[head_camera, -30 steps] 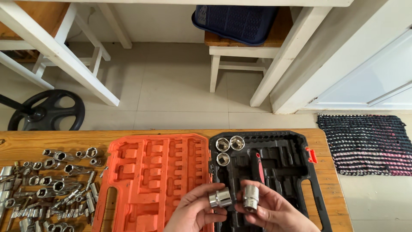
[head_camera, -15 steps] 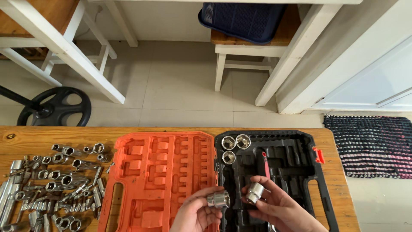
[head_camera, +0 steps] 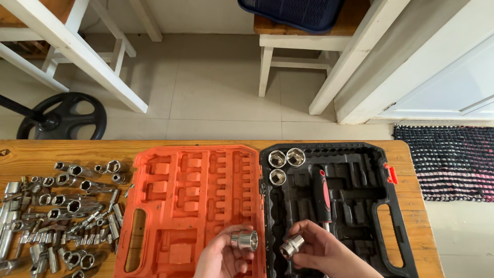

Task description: The person sorts and places socket wrenches and a ratchet into a red and black toolbox on a wooden table. They pick up individual sockets from a pile, inspect them, and place them into designated slots in the toolbox, gradually organizing the tools.

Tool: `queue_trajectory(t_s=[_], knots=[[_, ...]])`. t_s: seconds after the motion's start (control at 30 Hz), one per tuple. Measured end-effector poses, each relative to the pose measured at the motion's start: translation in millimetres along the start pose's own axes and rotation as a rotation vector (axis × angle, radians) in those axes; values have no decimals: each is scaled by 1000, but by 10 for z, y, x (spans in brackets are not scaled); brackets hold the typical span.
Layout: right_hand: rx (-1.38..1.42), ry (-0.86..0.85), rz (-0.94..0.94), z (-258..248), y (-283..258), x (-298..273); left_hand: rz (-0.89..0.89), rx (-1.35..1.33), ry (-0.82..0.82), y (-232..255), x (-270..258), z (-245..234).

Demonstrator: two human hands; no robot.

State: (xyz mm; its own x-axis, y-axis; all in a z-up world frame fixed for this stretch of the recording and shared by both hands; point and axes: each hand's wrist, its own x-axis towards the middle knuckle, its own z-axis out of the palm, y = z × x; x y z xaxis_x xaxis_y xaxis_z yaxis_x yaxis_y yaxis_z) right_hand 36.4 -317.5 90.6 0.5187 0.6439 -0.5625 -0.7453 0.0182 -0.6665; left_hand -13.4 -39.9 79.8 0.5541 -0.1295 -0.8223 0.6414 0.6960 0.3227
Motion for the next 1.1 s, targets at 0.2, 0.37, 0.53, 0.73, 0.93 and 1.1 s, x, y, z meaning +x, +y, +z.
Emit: queue_trajectory(t_s=[0.2,0.37,0.53,0.73,0.93,1.1], knots=[[-15,65,-48,30,-85,13,6,-28,-55,-66,38,-1],[63,172,-47,-71,21,-2,-33,-69,-106,-106,160,-156],[206,97,-81,-182,66,-42,18,-79,-39,-138,242,-290],[86,-49,99,-96,-82,-135,58,-49,23,-97,228,-396],[124,-15,188,173,-136,-156,45,-57,48,-99,187,-413],[92,-52,159,151,-170,-212,34,-73,37,-124,183,-453]])
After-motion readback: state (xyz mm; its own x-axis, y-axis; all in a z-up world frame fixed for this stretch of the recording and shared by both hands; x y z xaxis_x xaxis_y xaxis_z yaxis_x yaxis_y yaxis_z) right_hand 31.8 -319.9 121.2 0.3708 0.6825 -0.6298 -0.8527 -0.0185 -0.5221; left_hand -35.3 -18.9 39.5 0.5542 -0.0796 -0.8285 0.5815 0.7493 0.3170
